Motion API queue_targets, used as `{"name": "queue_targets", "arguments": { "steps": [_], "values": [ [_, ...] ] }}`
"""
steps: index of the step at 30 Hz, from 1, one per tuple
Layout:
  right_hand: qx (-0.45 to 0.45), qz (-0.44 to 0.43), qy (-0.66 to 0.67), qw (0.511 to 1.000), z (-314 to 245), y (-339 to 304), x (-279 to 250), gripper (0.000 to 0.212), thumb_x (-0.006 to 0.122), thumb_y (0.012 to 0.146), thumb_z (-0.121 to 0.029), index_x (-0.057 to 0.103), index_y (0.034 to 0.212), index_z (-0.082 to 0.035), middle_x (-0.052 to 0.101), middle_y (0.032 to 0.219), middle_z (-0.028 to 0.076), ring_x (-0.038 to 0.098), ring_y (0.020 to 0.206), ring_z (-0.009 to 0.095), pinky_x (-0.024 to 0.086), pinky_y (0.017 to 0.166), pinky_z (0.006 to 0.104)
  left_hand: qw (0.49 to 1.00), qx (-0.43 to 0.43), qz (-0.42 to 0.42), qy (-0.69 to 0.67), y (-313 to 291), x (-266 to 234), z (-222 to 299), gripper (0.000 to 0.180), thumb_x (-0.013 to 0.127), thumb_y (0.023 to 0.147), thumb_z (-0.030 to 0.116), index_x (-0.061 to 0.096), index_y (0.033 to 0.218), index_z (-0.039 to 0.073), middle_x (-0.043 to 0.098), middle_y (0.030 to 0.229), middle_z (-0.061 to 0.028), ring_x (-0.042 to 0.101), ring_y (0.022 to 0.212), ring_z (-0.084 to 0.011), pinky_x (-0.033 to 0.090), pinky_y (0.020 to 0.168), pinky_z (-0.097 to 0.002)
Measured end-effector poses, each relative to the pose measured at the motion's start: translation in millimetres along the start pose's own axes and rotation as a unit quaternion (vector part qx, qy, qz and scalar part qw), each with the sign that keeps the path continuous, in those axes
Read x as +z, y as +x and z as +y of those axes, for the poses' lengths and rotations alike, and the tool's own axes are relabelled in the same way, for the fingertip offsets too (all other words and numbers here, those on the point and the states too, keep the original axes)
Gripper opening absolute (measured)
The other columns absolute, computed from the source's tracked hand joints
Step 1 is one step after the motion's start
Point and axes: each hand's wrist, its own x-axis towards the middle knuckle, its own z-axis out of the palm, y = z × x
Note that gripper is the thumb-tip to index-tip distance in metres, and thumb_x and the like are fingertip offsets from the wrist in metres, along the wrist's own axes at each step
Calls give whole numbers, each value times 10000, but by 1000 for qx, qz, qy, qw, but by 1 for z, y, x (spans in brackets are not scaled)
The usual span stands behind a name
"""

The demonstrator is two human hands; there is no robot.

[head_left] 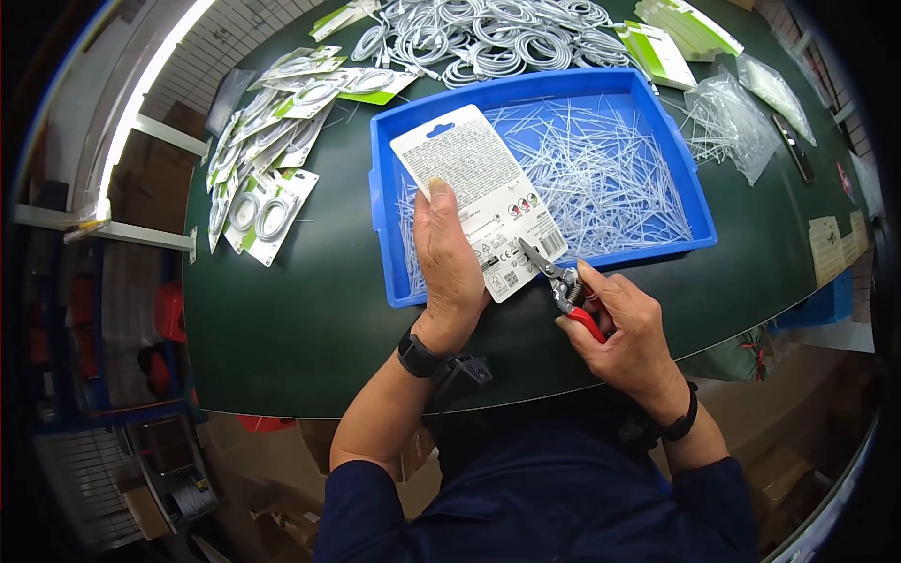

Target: The person picks up a packaged cable, turns it over, and uses shears to cut the plastic ties on the back. After removing the cable from the packaging, they set the cable aside, discard the packaging, and reach for another packaged cable from the pile on the table.

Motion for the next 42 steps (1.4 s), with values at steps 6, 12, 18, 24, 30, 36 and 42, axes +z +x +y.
{"name": "queue_targets", "arguments": {
  "steps": [6, 12, 18, 24, 30, 36, 42],
  "values": [
    [14, 15, 46, 999, -2, 4, -21, 638, 827, 758, -19, 611, 1358, 23, 616, 838, 74, 537, 632, 113, 462, 575, 252, 995, 11, -82, 55, 12, 2, 27, 357, 500, 1100, 249, 488, 1354, -1, 654, 1244, -136, 659, 1091, -159, 535, 955, -316],
    [-3, 35, 79, 996, -9, 16, -33, 653, 814, 751, -3, 604, 1369, 25, 619, 876, 76, 528, 654, 105, 465, 595, 248, 994, 19, -86, 62, 32, -13, 61, 296, 553, 1079, 182, 519, 1314, 4, 649, 1272, -139, 656, 1130, -192, 525, 990, -383],
    [-13, -45, 84, 995, -29, 23, -24, 693, 841, 724, -37, 606, 1375, 4, 626, 888, 88, 565, 688, 149, 498, 633, 274, 943, -18, -253, -214, 66, -73, 50, 402, 396, 1124, 370, 609, 1033, 41, 602, 894, -66, 579, 817, -180, 526, 770, -365],
    [-19, -123, 89, 988, -34, 28, -14, 713, 866, 725, -74, 598, 1383, -15, 631, 904, 100, 589, 708, 188, 510, 635, 299, 883, -72, -368, -284, 55, -69, 49, 652, 200, 1121, 533, 564, 810, 90, 431, 677, -17, 402, 631, -160, 460, 626, -338],
    [-41, -158, 67, 984, -35, 37, -3, 707, 878, 729, -103, 592, 1372, -28, 619, 902, 112, 618, 738, 219, 512, 630, 322, 844, -69, -452, -281, 62, -68, 41, 682, 149, 1115, 555, 546, 801, 97, 467, 687, -22, 453, 638, -174, 487, 642, -353],
    [-63, -155, 46, 985, -37, 43, -2, 688, 878, 729, -117, 600, 1352, -29, 612, 894, 117, 631, 752, 244, 518, 643, 342, 820, -76, -495, -276, 64, -62, 40, 657, 148, 1123, 512, 557, 804, 110, 492, 688, -41, 491, 678, -189, 522, 708, -363],
    [-40, -153, 30, 987, -36, 42, -11, 759, 860, 687, -33, 597, 1398, -51, 638, 964, 103, 611, 789, 207, 508, 681, 318, 857, -34, -439, -268, 49, -48, 32, 737, 99, 1112, 555, 585, 760, 125, 544, 814, -49, 567, 895, -236, 474, 966, -440]
  ]
}}
